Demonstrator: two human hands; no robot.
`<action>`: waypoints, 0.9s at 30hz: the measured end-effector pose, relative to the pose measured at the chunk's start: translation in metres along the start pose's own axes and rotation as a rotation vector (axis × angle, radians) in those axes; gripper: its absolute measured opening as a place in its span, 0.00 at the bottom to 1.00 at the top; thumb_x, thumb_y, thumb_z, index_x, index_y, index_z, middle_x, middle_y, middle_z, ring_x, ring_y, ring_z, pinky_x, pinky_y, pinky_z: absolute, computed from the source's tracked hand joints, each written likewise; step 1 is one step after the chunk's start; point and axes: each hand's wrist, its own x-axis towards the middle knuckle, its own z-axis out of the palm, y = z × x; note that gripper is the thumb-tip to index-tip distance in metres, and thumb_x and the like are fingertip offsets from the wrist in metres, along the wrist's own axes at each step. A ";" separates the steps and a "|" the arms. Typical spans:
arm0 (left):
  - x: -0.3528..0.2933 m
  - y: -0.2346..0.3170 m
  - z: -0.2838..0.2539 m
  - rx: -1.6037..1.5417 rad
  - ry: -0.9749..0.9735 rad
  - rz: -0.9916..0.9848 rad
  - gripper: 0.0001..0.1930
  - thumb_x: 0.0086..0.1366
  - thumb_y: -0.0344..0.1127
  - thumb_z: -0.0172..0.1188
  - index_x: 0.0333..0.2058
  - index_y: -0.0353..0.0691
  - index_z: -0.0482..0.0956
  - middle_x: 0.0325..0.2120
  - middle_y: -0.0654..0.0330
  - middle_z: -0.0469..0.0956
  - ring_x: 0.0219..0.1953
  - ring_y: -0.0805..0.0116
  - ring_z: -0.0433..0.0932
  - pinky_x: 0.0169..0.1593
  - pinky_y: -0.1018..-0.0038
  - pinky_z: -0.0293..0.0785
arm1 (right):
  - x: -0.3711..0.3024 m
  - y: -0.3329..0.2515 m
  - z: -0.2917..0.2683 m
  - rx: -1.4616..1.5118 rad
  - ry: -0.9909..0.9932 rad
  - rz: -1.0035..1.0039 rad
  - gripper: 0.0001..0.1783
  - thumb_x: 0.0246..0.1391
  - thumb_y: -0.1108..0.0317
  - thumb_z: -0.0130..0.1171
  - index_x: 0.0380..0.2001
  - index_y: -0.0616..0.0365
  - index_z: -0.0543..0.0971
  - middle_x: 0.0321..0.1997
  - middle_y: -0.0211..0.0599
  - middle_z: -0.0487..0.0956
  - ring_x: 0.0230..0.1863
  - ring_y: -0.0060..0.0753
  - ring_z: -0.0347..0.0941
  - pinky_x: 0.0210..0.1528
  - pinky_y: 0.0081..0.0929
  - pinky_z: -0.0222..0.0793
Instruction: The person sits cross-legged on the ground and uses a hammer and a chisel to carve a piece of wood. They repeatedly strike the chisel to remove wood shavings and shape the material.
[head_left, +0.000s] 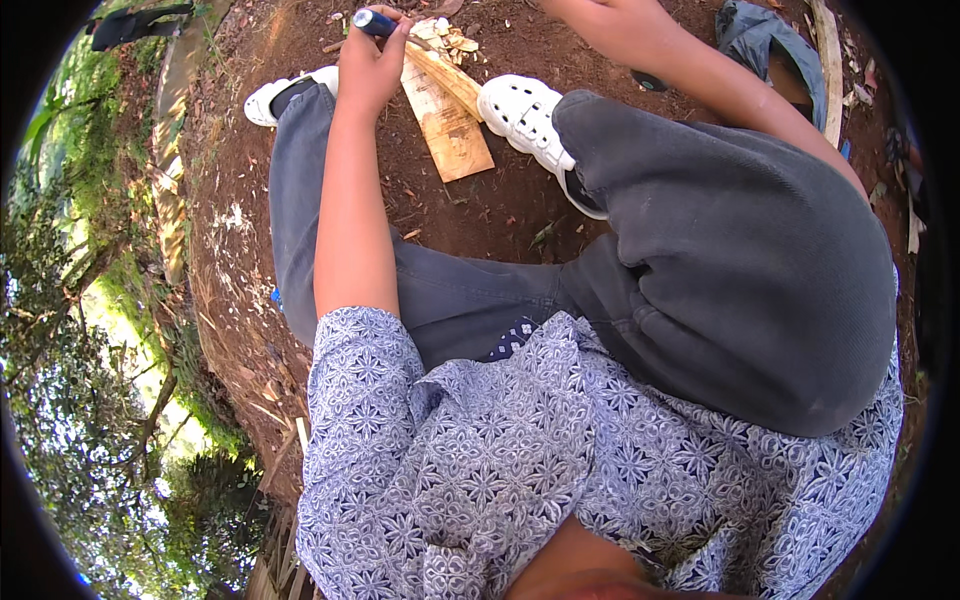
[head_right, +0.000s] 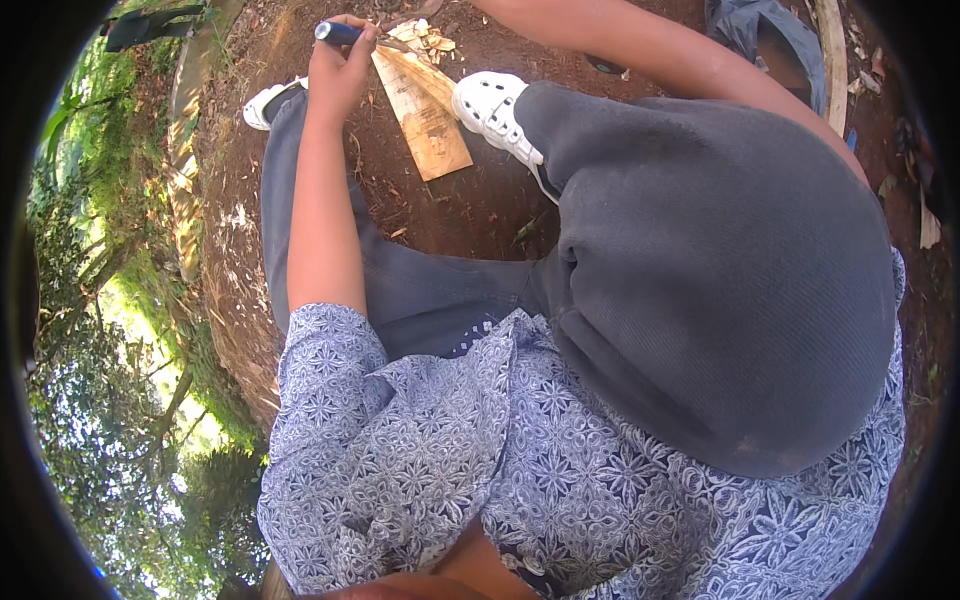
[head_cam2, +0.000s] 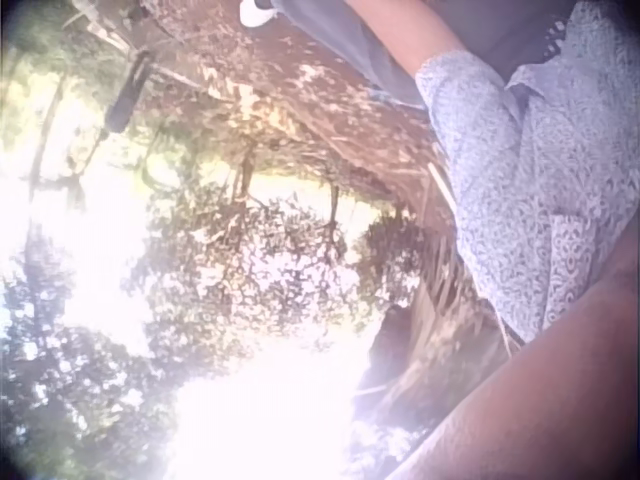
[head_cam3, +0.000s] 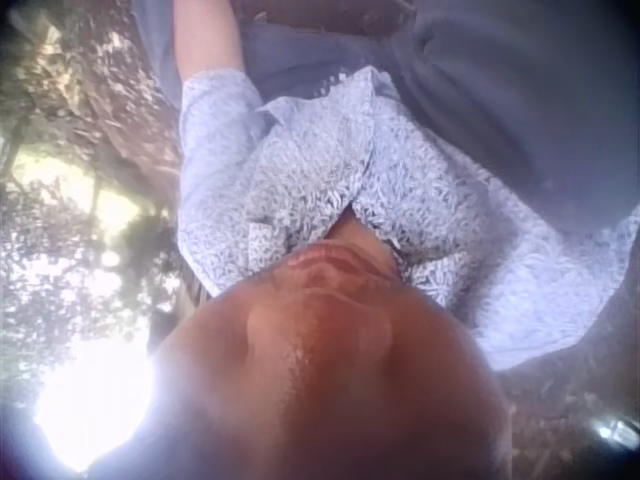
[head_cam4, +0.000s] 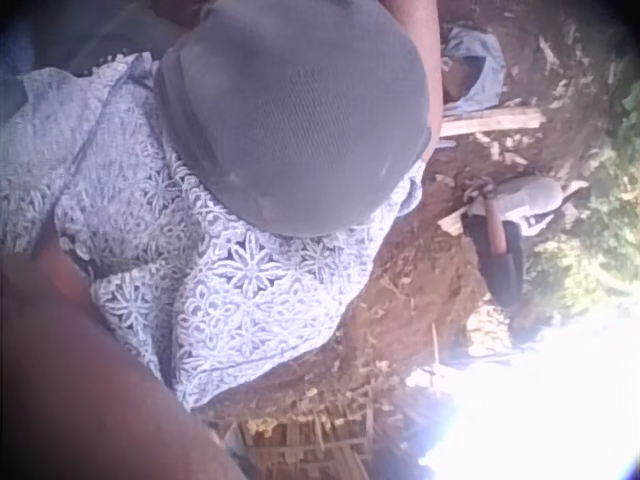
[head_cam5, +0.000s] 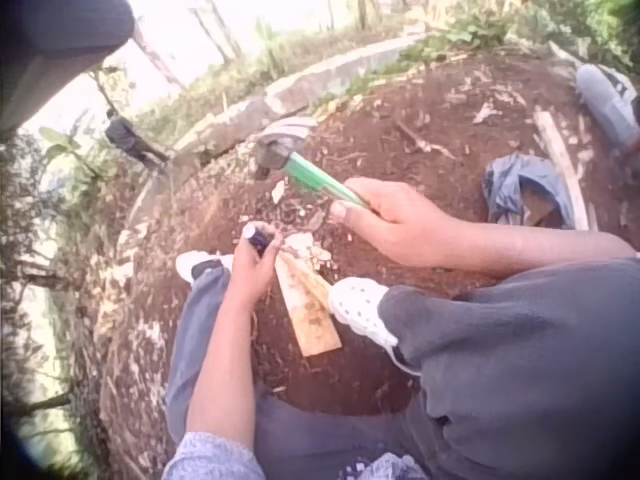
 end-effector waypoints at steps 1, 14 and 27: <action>-0.001 -0.008 -0.002 -0.038 0.015 -0.014 0.10 0.71 0.35 0.64 0.44 0.38 0.76 0.38 0.61 0.82 0.42 0.73 0.81 0.47 0.75 0.78 | 0.000 0.002 0.001 0.026 -0.009 0.015 0.15 0.72 0.58 0.53 0.36 0.60 0.76 0.28 0.31 0.73 0.33 0.22 0.67 0.37 0.30 0.67; -0.018 0.007 -0.007 -0.350 0.115 -0.096 0.07 0.74 0.28 0.58 0.46 0.35 0.70 0.43 0.55 0.79 0.50 0.60 0.83 0.55 0.65 0.85 | -0.014 0.026 0.012 0.268 -0.165 0.194 0.13 0.72 0.60 0.53 0.38 0.58 0.78 0.27 0.19 0.70 0.31 0.14 0.62 0.33 0.22 0.61; 0.009 0.067 0.007 0.237 -0.163 0.071 0.09 0.68 0.29 0.63 0.43 0.35 0.76 0.30 0.54 0.80 0.35 0.63 0.79 0.43 0.66 0.75 | -0.005 -0.006 -0.008 0.284 -0.058 0.034 0.13 0.73 0.60 0.51 0.40 0.58 0.76 0.26 0.24 0.72 0.30 0.20 0.67 0.34 0.26 0.65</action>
